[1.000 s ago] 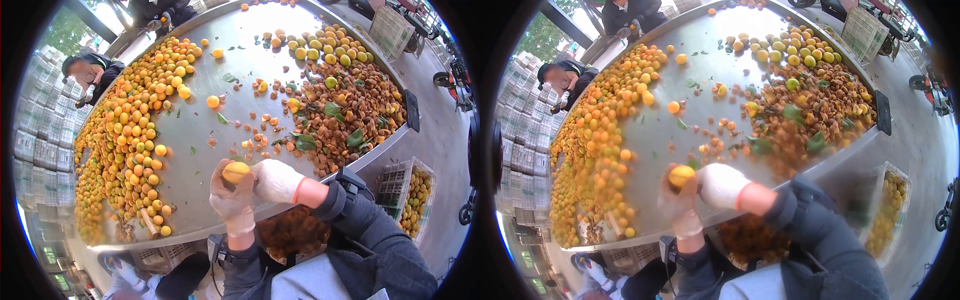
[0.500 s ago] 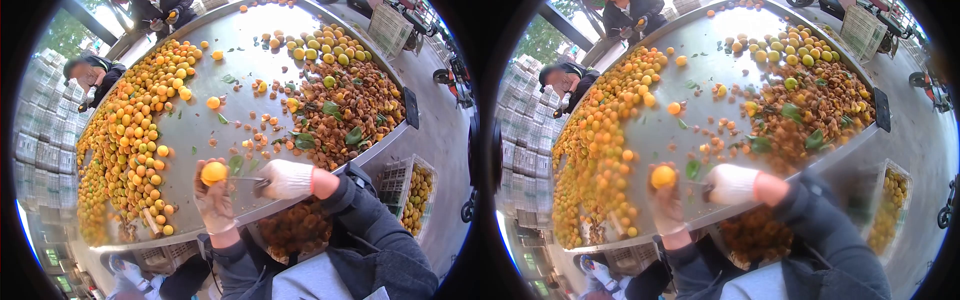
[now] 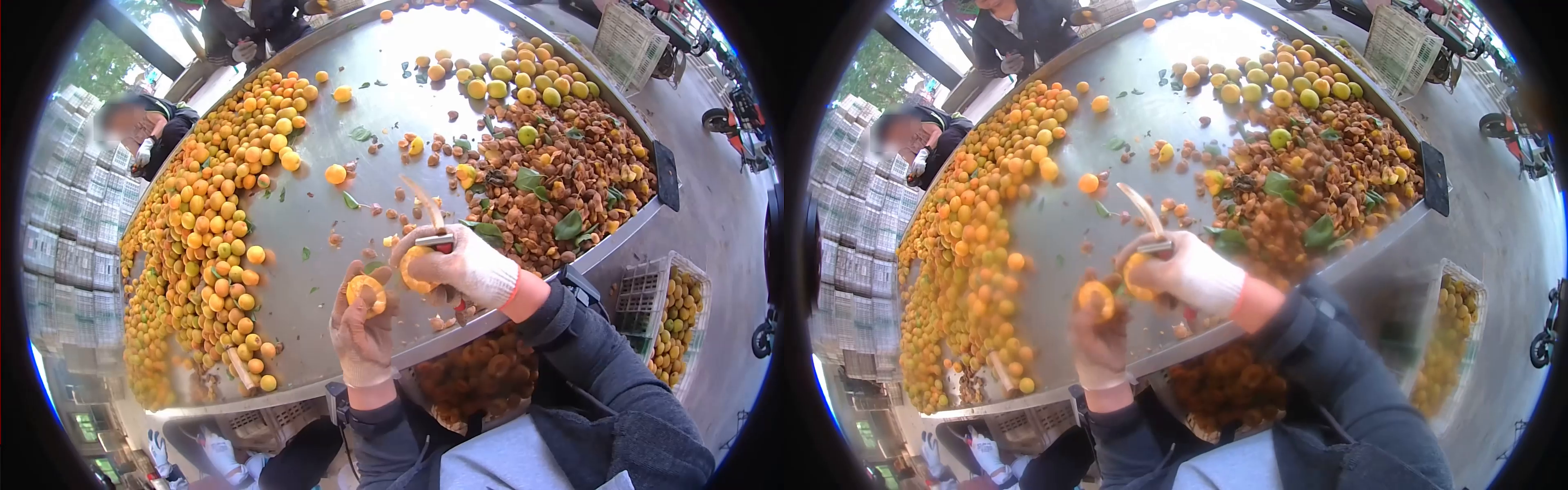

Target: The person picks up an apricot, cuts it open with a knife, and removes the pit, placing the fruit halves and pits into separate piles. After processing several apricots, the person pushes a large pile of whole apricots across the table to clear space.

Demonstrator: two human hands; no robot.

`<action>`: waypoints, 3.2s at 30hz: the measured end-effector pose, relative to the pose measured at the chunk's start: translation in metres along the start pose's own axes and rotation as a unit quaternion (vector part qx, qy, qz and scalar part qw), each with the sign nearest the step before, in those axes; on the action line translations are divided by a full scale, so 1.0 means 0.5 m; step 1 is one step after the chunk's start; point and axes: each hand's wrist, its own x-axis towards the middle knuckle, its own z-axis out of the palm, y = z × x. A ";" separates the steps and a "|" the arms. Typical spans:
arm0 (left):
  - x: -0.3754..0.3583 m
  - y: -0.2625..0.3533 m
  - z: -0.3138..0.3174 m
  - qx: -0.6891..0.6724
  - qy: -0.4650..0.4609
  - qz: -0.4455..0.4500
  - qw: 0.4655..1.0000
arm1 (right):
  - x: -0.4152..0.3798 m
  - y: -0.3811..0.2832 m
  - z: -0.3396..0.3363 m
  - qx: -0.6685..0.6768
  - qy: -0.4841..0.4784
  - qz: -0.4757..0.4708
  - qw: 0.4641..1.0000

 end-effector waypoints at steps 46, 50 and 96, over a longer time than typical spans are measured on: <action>0.030 -0.063 -0.043 -0.189 0.032 -0.023 0.981 | 0.051 0.066 0.012 -0.206 0.176 -0.190 0.944; 0.033 -0.062 -0.046 -0.168 0.026 0.008 0.985 | 0.037 0.042 0.032 -0.136 0.130 -0.142 0.972; 0.138 0.064 -0.148 -0.208 -0.102 -0.069 0.970 | 0.081 0.076 0.029 -0.105 0.044 0.037 0.993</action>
